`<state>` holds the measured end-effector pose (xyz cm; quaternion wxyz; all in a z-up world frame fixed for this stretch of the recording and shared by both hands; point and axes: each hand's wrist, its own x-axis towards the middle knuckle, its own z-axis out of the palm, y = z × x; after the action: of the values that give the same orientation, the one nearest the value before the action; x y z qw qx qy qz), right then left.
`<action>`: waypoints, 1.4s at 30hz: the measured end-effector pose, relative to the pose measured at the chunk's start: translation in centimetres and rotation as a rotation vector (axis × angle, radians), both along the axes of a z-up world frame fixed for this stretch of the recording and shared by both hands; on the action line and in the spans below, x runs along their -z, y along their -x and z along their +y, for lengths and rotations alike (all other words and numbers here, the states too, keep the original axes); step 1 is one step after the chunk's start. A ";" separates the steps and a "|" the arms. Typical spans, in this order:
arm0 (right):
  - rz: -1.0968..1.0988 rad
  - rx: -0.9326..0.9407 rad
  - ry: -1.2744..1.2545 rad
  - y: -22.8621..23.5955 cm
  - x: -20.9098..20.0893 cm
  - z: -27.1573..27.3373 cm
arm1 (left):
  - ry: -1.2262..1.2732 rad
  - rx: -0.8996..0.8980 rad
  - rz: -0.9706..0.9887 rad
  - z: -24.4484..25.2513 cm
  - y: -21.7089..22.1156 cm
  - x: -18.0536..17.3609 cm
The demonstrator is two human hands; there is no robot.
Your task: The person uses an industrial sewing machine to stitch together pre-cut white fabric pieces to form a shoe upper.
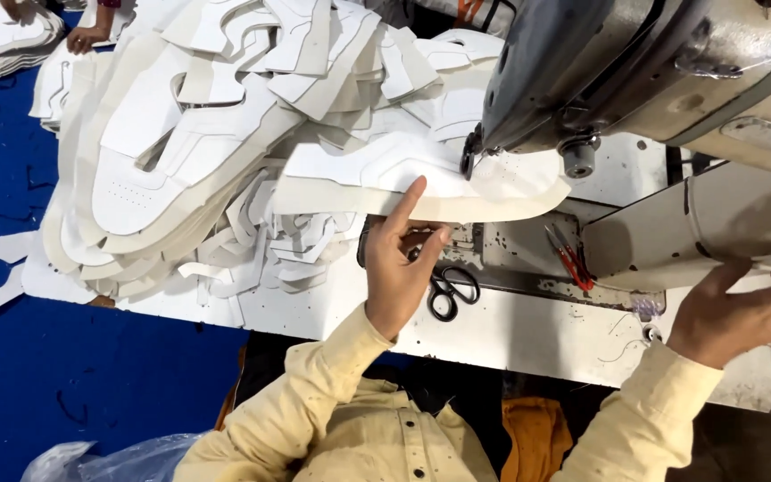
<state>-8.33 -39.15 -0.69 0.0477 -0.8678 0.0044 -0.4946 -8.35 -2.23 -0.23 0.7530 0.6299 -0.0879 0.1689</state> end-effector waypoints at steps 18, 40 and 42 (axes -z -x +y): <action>-0.014 0.100 0.128 -1.9 1.3 -3.0 | -0.631 0.021 0.134 8.3 -10.7 1.8; -0.001 0.154 -0.019 -3.4 4.0 -6.2 | -0.045 0.229 0.171 0.0 1.7 0.7; 0.017 0.159 0.017 -3.0 2.6 -4.9 | -0.064 0.205 0.170 -0.1 1.5 0.7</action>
<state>-5.33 -44.07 -3.32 0.0010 -0.8692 0.0695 -0.4896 -9.89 -2.32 -0.88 0.7505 0.6534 -0.0930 0.0339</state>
